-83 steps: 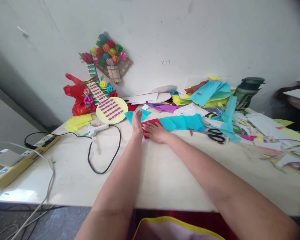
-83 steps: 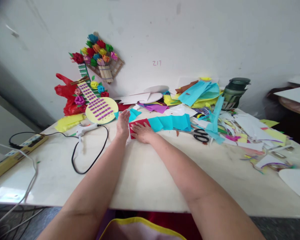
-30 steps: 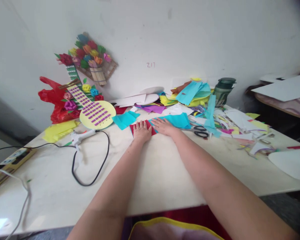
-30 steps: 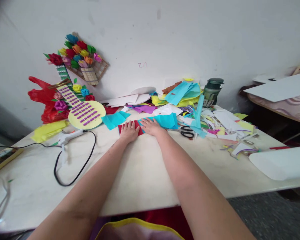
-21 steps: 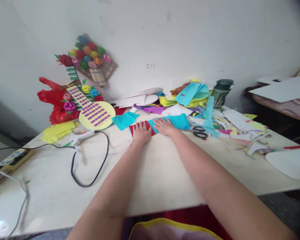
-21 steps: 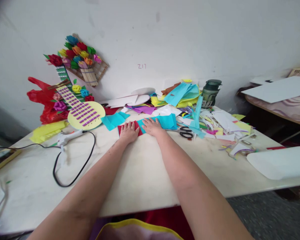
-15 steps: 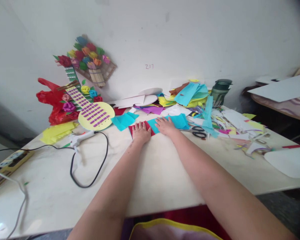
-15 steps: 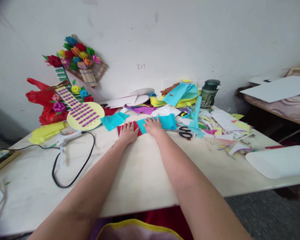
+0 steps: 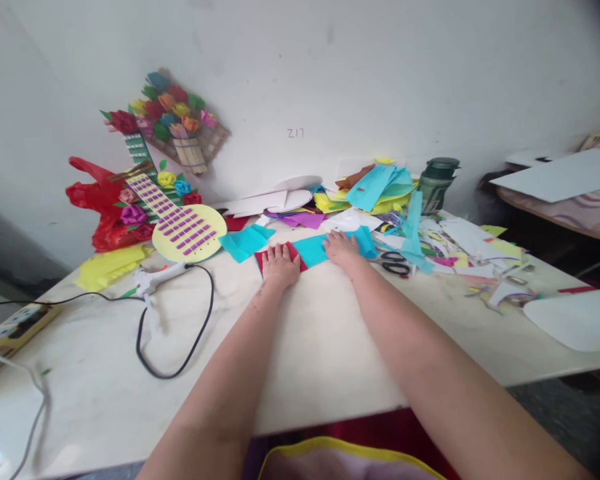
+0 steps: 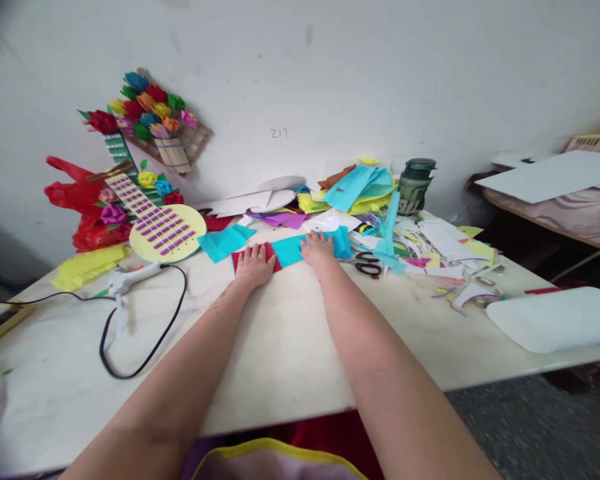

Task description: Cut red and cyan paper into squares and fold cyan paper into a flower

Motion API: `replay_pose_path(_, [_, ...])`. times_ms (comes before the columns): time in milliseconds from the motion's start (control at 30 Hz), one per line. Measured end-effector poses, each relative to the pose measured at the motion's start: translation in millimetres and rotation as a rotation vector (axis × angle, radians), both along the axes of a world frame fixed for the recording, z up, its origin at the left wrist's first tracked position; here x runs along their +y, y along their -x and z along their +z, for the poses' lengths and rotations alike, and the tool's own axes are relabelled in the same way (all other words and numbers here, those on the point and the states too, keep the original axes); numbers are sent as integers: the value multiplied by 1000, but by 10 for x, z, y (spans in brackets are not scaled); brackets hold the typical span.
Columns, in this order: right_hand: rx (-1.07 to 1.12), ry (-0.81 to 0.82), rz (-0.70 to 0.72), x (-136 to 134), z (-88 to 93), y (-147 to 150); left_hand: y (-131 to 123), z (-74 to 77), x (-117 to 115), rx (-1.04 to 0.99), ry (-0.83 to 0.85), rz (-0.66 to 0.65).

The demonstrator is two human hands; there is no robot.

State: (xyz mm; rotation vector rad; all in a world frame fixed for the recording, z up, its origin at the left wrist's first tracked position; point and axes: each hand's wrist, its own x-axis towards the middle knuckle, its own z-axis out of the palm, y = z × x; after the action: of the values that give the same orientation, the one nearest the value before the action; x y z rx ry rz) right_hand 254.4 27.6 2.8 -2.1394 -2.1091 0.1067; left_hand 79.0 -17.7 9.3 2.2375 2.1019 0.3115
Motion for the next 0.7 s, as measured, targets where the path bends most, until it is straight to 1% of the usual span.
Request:
replay_pose_path(267, [-30,59,18,-19,65,-85,-4,25,-20,5,15,-4])
replay_pose_path(367, [-80,26,42,-22,106,-115,-1,10,-11,13,10,-4])
replay_pose_path(433, [-120,-13,71,-32,161,-85,-2,2,-3,14,15,-3])
replay_pose_path(533, [-115,-80,131,-76,275,101,-4,2,3,14,18,-3])
replay_pose_path(600, [-32,-135,193,-129,333,319,-1,8,-1,16,17,-6])
replay_pose_path(667, [84,-174,261,-196,346,566,8,13,-10,27,28,-11])
replay_pose_path(700, [147,-174,255,-232,333,681,15,14,-17,40,38,-16])
